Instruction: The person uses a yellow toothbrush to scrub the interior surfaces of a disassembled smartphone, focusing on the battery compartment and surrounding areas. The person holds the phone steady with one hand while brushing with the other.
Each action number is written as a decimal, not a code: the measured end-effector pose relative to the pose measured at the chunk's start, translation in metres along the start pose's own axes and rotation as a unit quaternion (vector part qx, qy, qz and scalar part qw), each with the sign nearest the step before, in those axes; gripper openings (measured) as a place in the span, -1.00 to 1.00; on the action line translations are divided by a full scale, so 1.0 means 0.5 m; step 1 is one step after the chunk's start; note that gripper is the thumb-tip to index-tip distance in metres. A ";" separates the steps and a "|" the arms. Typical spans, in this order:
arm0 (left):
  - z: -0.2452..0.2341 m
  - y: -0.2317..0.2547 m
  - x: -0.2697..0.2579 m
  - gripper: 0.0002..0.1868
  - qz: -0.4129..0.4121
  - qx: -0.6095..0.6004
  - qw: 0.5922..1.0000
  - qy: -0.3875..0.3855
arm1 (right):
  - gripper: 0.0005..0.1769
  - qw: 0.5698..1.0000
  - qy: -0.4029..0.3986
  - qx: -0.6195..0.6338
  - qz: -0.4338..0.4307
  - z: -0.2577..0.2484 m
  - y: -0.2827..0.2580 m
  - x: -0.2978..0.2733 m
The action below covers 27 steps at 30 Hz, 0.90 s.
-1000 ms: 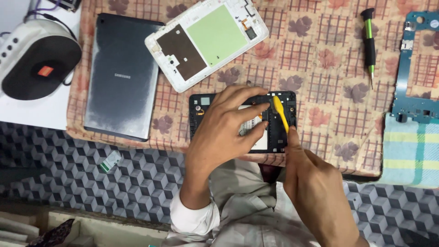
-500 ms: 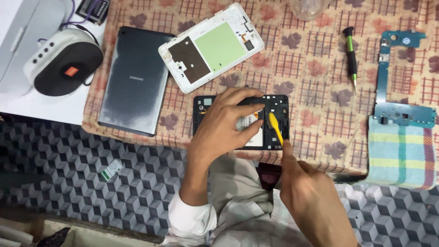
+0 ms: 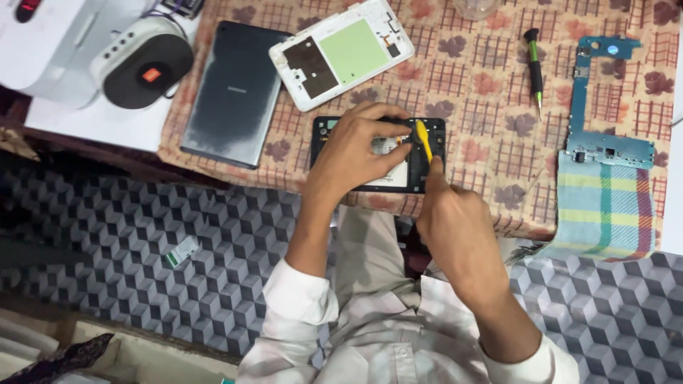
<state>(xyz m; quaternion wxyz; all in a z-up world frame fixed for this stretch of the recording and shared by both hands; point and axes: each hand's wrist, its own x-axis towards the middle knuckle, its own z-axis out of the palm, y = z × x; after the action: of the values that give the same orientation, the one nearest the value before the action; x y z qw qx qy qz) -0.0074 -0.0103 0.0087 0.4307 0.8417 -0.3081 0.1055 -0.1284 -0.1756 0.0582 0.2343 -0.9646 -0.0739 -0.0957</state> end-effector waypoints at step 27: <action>-0.035 0.045 -0.023 -0.08 0.019 0.082 0.992 -0.095 | -0.66 0.998 -0.004 0.061 -0.024 0.000 0.059 0.004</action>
<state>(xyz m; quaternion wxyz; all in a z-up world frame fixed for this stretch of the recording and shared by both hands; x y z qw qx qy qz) -0.0289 -0.0014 0.0292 0.3270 0.8745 -0.3535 0.0578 -0.1211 -0.2013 0.0457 0.2901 -0.9468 -0.1040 -0.0933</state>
